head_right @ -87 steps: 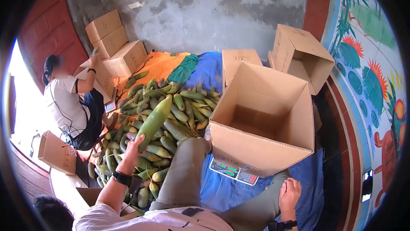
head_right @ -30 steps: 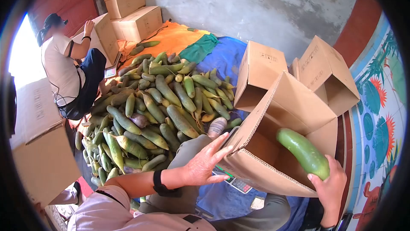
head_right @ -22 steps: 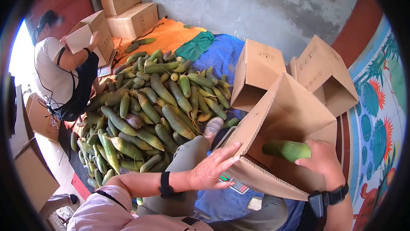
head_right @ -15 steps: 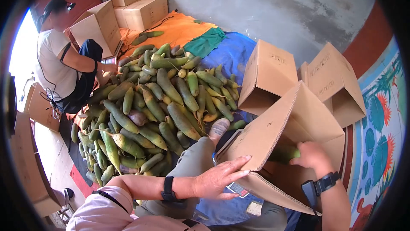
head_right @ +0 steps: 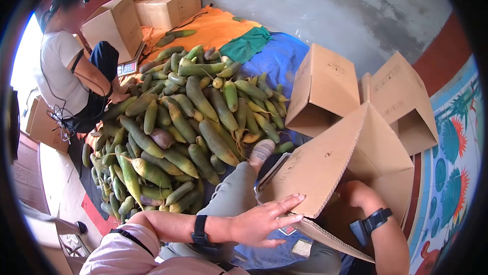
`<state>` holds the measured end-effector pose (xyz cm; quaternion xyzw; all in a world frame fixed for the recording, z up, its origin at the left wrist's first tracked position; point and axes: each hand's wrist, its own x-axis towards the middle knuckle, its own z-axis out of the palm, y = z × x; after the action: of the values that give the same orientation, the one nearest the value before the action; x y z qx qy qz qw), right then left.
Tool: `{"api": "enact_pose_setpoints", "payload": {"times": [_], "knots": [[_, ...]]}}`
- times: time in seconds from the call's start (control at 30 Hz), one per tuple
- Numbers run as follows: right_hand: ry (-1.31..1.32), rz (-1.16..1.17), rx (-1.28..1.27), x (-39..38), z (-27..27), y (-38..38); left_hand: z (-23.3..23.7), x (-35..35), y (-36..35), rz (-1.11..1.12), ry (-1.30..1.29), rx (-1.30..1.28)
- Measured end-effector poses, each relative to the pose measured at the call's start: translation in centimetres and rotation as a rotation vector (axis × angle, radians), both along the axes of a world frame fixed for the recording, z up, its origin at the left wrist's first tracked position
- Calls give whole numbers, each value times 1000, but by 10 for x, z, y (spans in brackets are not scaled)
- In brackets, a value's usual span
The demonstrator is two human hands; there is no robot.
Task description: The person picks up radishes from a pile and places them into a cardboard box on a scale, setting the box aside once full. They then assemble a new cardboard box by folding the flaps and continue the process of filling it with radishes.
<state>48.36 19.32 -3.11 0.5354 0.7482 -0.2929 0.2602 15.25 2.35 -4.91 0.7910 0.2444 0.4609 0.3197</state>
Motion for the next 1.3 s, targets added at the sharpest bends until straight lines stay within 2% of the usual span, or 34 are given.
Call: {"api": "enact_pose_setpoints", "payload": {"times": [0.03, 0.1, 0.17, 0.2, 0.23, 0.27, 0.3, 0.33, 0.43, 0.57, 0.63, 0.7, 0.87, 0.9, 0.97, 1.03, 1.3], "knots": [[-1, -18, 9, -17, 28, -6, 1, 0, 1, 6, 0, 16], [-188, 27, 36, -59, 92, -23, 6, -1, 1, 15, 23, 20], [-128, -21, 101, -71, 128, -41, 8, -2, 1, 10, 47, 26], [0, -32, 148, -73, 145, -50, 7, -2, 1, 24, 79, 7], [126, -46, 200, -74, 157, -62, 8, -2, 0, 35, 111, -8], [120, -86, 216, -74, 165, -77, 11, -2, 1, 32, 61, 2], [237, -11, 359, -74, 172, -92, 11, -4, -1, -14, 59, 16], [340, 57, 509, -75, 177, -111, 10, -6, -2, 36, 89, 26], [338, -90, 754, -88, 189, -169, 1, -8, -2, 67, 72, 40], [313, 24, 1170, -76, 162, -231, 5, -15, -5, 110, 12, -134], [382, -37, 1284, -69, 143, -258, 32, -12, -14, 96, -169, -178], [430, -85, 1332, -62, 126, -282, 46, -19, -17, 120, -148, -87], [437, -284, 1356, -45, 85, -325, 105, -17, -37, 76, -233, 225], [453, -308, 1350, -42, 80, -331, 114, -11, -34, 19, -369, 332], [446, -360, 1365, -39, 71, -343, 149, -13, -56, -246, -357, 207], [464, -491, 1331, -37, 63, -354, 154, -4, -50, -294, -355, 201], [442, -520, 1292, -33, 35, -378, 186, 8, -56, -426, -357, 235]]}}
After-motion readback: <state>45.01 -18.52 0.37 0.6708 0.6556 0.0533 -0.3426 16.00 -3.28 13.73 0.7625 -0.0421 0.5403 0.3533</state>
